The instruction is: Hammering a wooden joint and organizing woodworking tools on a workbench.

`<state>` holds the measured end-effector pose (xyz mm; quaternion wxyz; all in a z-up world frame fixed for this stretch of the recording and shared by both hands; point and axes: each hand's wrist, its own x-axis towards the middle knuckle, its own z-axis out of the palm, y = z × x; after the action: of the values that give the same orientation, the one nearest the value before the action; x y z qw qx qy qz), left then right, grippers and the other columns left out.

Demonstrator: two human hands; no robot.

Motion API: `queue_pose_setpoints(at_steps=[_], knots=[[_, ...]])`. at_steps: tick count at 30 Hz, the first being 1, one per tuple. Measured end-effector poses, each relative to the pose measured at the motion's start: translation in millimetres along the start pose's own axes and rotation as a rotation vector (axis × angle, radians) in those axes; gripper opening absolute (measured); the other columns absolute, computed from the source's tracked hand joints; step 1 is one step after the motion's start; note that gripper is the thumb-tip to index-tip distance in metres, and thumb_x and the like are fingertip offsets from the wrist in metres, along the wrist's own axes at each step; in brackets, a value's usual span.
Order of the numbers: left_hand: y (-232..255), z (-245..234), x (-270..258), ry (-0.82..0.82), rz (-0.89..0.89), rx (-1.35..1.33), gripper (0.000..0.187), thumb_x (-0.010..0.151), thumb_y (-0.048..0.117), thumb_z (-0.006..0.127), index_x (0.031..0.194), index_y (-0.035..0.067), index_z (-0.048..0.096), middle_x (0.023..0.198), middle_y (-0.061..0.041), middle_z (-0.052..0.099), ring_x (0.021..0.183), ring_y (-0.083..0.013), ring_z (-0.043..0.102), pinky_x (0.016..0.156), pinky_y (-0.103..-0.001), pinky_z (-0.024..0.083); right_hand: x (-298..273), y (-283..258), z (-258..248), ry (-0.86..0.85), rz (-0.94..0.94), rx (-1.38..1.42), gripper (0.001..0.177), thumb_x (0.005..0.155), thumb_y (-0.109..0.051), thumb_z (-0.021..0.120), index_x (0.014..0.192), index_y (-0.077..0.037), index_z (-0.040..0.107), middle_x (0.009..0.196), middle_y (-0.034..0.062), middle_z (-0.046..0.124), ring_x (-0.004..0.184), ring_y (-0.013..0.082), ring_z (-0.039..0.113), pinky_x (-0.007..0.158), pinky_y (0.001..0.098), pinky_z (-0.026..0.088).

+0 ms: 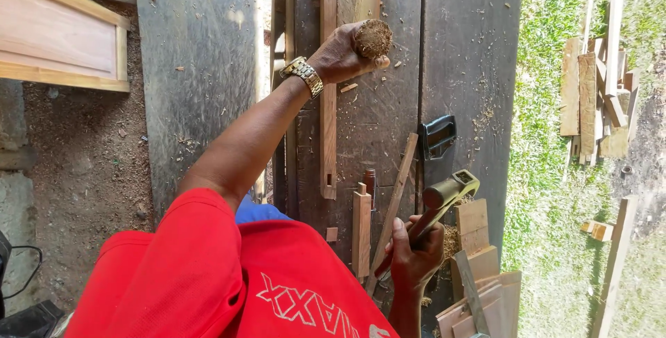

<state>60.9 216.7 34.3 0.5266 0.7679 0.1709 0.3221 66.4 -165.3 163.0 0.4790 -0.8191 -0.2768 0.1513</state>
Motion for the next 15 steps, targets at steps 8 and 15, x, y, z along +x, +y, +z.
queue_pose_setpoints(at_steps=[8,15], knots=[[-3.2,0.3,-2.9,0.003,-0.006,-0.013,0.045,0.092,0.047,0.08,0.103,0.005,0.067,0.097,-0.009,0.073,0.091,-0.0193,0.071,0.084,-0.039,0.059,9.8,-3.1,-0.9,-0.026,-0.036,-0.07,0.024,0.091,-0.004,0.074,0.105,-0.006,0.054,0.071,0.0037,0.063,0.051,0.0091,0.06,0.046,0.0246,0.05],[-6.9,-1.6,-0.7,-0.023,-0.031,-0.01,0.043,0.092,0.045,0.079,0.103,0.006,0.068,0.097,-0.009,0.073,0.091,-0.0191,0.071,0.084,-0.039,0.059,12.3,-4.9,1.8,-0.034,-0.03,-0.053,0.024,0.091,-0.004,0.073,0.104,-0.006,0.054,0.071,0.0033,0.063,0.05,0.009,0.059,0.045,0.0246,0.049]])
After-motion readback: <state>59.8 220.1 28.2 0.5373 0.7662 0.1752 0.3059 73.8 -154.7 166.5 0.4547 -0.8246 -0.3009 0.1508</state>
